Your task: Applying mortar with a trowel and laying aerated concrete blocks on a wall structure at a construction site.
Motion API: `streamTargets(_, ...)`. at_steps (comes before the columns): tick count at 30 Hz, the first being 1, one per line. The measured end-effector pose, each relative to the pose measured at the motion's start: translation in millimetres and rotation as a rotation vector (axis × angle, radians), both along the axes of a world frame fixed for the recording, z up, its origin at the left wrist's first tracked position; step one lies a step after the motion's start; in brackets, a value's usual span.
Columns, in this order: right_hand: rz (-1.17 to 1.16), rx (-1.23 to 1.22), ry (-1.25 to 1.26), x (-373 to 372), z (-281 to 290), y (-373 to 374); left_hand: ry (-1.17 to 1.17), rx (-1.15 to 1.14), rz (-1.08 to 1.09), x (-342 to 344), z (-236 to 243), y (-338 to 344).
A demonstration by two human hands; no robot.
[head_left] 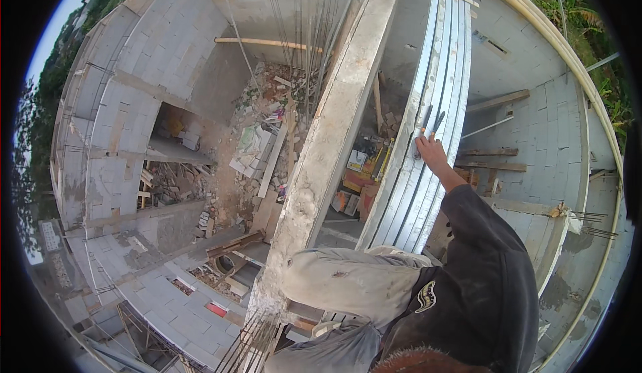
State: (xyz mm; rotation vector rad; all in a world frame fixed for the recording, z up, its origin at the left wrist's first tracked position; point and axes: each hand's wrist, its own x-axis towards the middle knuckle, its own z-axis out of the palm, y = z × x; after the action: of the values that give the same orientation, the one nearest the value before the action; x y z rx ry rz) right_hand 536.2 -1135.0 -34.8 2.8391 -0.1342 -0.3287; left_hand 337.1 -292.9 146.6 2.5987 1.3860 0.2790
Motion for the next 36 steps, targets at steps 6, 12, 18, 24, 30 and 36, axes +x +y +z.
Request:
streamTargets(6, 0.293, 0.106, 0.047, -20.2, 17.8, 26.3, 0.087, 0.114, 0.001, -67.6, 22.4, 36.0)
streamTargets(12, -0.163, 0.951, 0.213, -14.1, 80.2, 73.2, 0.570, 0.521, -0.039, -157.7, 68.5, 87.3)
streamTargets(18, -0.447, 1.644, 0.607, 56.9, 174.7, 204.3, -0.110, -0.002, 0.197, -155.2, 65.1, 70.9)
streamTargets(24, 0.023, 1.363, 0.923, 85.3, 251.0, 379.3, -0.331, -0.100, 0.195, -140.6, 68.2, 35.5)
streamTargets(30, 0.132, 1.299, 1.336, -14.2, 261.6, 495.1, -0.295, -0.110, 0.309, -128.3, 72.6, 23.1)
streamTargets(36, 0.007, 1.387, 1.809, -132.0, 269.9, 559.7, -0.561, -0.207, 0.297, -136.9, 117.2, -33.0)
